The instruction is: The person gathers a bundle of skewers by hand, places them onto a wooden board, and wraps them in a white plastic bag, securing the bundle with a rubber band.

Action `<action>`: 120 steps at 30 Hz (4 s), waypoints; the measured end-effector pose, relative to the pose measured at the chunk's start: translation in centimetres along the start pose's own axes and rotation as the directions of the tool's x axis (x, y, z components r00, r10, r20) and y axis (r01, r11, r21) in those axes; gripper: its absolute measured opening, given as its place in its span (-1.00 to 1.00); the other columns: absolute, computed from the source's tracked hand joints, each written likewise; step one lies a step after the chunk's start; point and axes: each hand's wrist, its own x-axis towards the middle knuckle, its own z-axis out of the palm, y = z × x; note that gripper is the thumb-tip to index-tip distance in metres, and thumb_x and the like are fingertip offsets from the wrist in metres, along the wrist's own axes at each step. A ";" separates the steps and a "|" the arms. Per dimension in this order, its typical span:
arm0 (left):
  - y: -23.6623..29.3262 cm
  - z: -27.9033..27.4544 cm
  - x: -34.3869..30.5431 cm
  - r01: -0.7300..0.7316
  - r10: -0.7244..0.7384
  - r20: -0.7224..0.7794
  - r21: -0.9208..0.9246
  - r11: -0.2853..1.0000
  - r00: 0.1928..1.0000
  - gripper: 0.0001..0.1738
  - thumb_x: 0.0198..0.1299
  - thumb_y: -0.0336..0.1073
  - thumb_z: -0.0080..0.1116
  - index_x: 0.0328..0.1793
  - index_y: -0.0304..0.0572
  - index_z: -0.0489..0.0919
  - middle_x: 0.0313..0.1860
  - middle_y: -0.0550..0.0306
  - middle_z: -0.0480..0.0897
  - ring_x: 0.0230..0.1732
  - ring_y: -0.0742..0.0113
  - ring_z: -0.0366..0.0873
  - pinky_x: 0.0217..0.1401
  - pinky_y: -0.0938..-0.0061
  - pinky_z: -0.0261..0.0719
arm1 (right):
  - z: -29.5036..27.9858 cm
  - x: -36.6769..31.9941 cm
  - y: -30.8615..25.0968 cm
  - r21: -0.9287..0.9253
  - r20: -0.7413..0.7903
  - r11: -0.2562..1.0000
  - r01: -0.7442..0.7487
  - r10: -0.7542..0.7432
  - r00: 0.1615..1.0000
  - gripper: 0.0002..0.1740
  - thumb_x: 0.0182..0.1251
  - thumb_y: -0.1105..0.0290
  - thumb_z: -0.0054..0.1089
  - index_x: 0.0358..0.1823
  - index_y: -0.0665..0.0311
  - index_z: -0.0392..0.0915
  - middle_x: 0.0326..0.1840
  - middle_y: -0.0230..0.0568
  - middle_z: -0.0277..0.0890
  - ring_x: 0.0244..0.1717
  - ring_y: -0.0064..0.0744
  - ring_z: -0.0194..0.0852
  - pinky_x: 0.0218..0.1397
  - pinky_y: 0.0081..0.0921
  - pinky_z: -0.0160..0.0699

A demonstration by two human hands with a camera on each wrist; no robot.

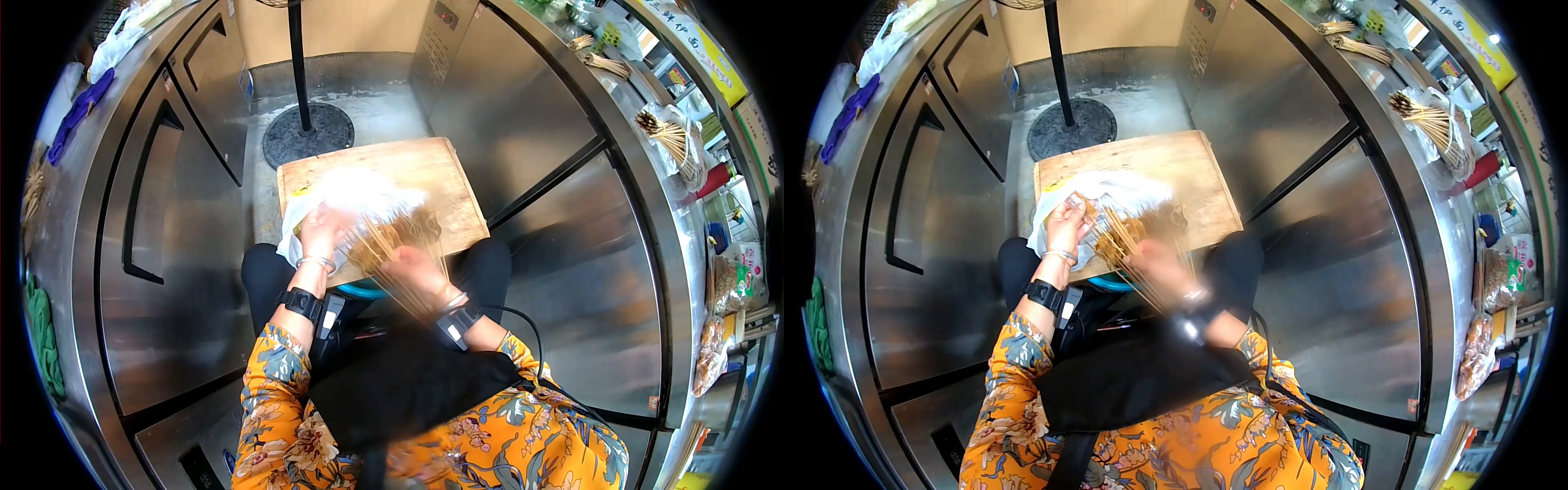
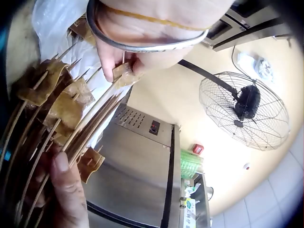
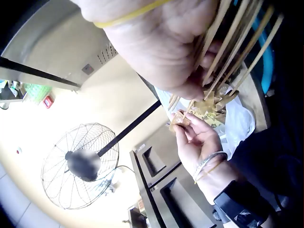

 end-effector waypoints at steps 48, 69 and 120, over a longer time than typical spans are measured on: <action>-1.6 0.1 -1.3 0.081 -0.081 -0.028 -0.023 0.996 0.996 -0.76 0.21 -0.37 0.10 0.01 -0.14 0.53 -0.17 0.28 0.58 -0.17 0.47 0.53 -0.15 0.57 0.53 | 0.4 -0.8 0.3 0.103 -0.034 0.994 0.024 -0.021 0.999 -0.90 0.25 0.36 0.15 -0.40 0.17 0.45 -0.52 -0.52 0.38 -0.48 -0.68 0.28 -0.46 -0.66 0.30; -3.9 3.1 -5.1 -0.208 0.181 0.119 0.268 0.941 0.976 -0.84 0.14 -0.58 0.06 -0.17 -0.22 0.44 -0.58 0.31 0.42 -0.68 0.59 0.35 -0.65 0.68 0.45 | -1.0 0.0 0.7 0.142 -0.002 0.989 -0.029 0.029 1.000 -0.85 0.24 0.38 0.20 -0.33 0.21 0.39 -0.47 -0.54 0.42 -0.48 -0.77 0.30 -0.45 -0.77 0.30; 1.3 -4.2 2.1 -0.160 0.261 0.048 0.889 0.428 0.964 -0.77 0.03 -0.34 0.18 -0.22 -0.32 0.54 -0.27 -0.08 0.59 -0.31 0.01 0.56 -0.15 0.33 0.53 | 0.0 -0.1 -0.9 -0.005 0.019 0.988 -0.156 0.157 0.987 -0.87 0.21 0.31 0.19 -0.41 0.11 0.44 -0.56 -0.57 0.34 -0.55 -0.74 0.20 -0.51 -0.73 0.17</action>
